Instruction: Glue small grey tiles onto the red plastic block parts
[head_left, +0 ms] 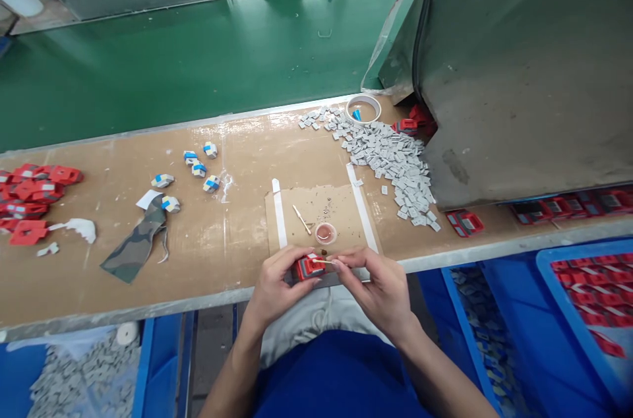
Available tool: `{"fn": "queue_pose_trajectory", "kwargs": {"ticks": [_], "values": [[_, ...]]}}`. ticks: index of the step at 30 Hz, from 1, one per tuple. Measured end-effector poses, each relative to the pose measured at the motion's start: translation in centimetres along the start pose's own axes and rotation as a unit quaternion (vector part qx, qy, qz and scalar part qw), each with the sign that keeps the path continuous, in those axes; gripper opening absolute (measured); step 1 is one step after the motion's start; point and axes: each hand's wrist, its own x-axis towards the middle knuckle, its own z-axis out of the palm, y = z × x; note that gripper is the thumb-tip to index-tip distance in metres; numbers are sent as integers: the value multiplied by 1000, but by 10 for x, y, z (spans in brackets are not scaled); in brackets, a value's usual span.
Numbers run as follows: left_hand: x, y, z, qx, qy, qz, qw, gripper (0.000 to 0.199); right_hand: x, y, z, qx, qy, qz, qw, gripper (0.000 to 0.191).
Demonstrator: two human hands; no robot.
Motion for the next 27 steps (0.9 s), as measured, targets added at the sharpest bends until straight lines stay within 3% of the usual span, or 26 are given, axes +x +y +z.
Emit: {"fn": "queue_pose_trajectory", "kwargs": {"ticks": [10, 27], "values": [[0, -1, 0, 6, -3, 7, 1000, 34, 1, -6, -10, -80, -22, -21, 996, 15], [-1, -1, 1, 0, -9, 19, 1000, 32, 2, -11, -4, 26, -27, 26, 999, 11]]}}
